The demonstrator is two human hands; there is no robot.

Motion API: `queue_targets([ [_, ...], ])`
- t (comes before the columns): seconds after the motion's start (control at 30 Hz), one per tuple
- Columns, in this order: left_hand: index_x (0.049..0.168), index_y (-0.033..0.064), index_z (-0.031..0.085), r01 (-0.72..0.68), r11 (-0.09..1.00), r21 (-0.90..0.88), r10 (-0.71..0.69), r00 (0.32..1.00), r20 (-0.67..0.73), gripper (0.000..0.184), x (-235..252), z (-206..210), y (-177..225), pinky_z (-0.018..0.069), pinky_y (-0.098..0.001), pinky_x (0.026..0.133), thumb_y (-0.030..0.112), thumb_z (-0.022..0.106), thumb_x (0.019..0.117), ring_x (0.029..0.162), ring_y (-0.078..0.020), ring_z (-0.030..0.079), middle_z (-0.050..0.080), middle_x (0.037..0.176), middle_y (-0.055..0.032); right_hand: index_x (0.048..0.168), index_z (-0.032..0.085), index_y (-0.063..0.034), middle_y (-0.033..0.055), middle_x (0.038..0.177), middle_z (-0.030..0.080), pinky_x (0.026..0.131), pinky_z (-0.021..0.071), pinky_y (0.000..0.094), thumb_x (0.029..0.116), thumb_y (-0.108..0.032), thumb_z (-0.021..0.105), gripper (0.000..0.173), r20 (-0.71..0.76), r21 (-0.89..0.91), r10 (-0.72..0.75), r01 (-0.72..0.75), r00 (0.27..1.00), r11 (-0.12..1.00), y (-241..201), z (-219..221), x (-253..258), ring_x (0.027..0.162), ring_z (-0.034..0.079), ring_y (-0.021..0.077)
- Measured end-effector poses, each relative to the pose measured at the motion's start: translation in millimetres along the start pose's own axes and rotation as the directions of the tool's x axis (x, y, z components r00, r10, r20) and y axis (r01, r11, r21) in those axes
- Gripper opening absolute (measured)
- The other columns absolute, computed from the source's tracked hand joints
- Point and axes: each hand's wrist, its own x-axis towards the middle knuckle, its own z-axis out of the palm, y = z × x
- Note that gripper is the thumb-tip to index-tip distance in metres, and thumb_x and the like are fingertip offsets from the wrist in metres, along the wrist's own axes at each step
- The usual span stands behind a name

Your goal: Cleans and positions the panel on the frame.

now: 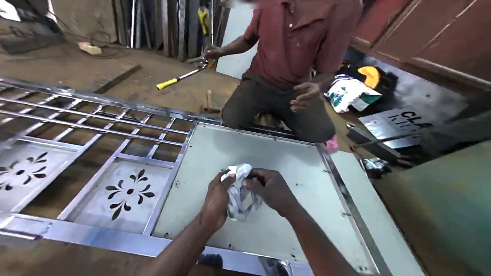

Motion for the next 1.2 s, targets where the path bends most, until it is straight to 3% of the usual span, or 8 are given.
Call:
queue_targets([
  [0.13,0.134,-0.0002,0.054,-0.039,0.995,-0.096,0.050,0.992,0.120,0.033,-5,4,9,0.0611,-0.0393,0.081,0.014,0.041,0.1077,0.091,-0.0209,0.071,0.071,0.103,-0.0137,0.154,0.037,0.0043,0.0244,0.156,0.042,0.114,0.0462,0.0441,0.0817,-0.054,0.079,0.102,-0.123,-0.010,-0.373,0.374,0.920,0.927,42,33,-7,0.140,0.049,0.0275],
  [0.27,0.152,-0.0013,0.042,-0.234,0.932,0.278,0.112,0.913,0.393,0.064,4,-30,17,0.0495,-0.0361,0.107,0.042,0.034,0.1062,0.127,-0.0171,0.060,0.060,0.141,-0.0117,0.130,0.064,0.0048,0.0132,0.126,0.070,0.096,0.0588,0.0341,0.0865,-0.008,0.071,0.046,-0.184,0.247,-0.336,0.374,0.924,0.894,72,46,10,0.110,0.069,0.0136],
  [0.4,0.151,0.0092,0.050,-0.247,0.257,0.934,0.351,0.925,0.148,0.075,37,-128,23,0.0295,-0.0630,0.118,0.064,0.040,0.1002,0.146,-0.0371,0.041,0.048,0.155,-0.0173,0.143,0.045,0.0021,0.0198,0.115,0.067,0.082,0.0606,0.0436,0.0878,-0.002,0.072,0.062,-0.383,0.312,0.158,-0.033,0.910,0.949,88,-1,61,0.096,0.069,0.0248],
  [0.5,0.155,0.0023,0.042,0.008,0.050,0.999,0.425,0.905,-0.028,0.084,61,-195,40,0.0213,-0.0758,0.114,0.066,0.038,0.1005,0.148,-0.0511,0.030,0.037,0.160,-0.0268,0.137,0.052,0.0021,0.0239,0.114,0.066,0.081,0.0574,0.0531,0.0899,-0.010,0.076,0.054,-0.475,0.207,0.231,-0.147,0.849,0.967,103,-30,106,0.095,0.068,0.0335],
  [0.83,0.163,0.0103,0.028,0.168,-0.077,0.983,0.407,0.905,-0.123,0.091,119,-301,28,0.0101,-0.0743,0.118,0.072,0.034,0.0962,0.157,-0.0432,0.012,0.018,0.171,-0.0155,0.135,0.064,-0.0105,0.0266,0.129,0.063,0.091,0.0524,0.0638,0.0984,-0.028,0.064,0.041,-0.509,-0.365,0.206,-0.426,0.836,0.828,124,-15,214,0.116,0.063,0.0450],
  [0.93,0.163,0.0128,0.027,0.183,-0.149,0.972,0.501,0.861,-0.085,0.098,123,-309,8,0.0130,-0.0724,0.118,0.079,0.028,0.0910,0.156,-0.0411,0.020,0.022,0.170,-0.0138,0.133,0.068,-0.0183,0.0259,0.137,0.058,0.091,0.0520,0.0618,0.1014,-0.034,0.058,0.037,-0.499,-0.488,0.219,-0.481,0.839,0.728,126,5,235,0.121,0.060,0.0439],
  [1.07,0.161,0.0126,0.033,0.165,-0.157,0.974,0.562,0.825,-0.049,0.099,122,-311,5,0.0147,-0.0738,0.117,0.081,0.025,0.0893,0.154,-0.0426,0.024,0.029,0.167,-0.0161,0.141,0.061,-0.0143,0.0288,0.151,0.044,0.098,0.0454,0.0667,0.1025,-0.048,0.052,0.052,-0.421,-0.576,0.301,-0.509,0.856,0.640,121,26,258,0.136,0.045,0.0498],
  [1.2,0.161,0.0143,0.034,0.161,-0.153,0.975,0.573,0.818,-0.045,0.100,123,-314,4,0.0146,-0.0733,0.117,0.083,0.024,0.0890,0.154,-0.0426,0.024,0.030,0.166,-0.0158,0.132,0.065,-0.0055,0.0274,0.148,0.049,0.098,0.0474,0.0648,0.1014,-0.036,0.055,0.044,-0.365,-0.649,0.293,-0.467,0.884,0.600,115,43,272,0.137,0.047,0.0464],
])
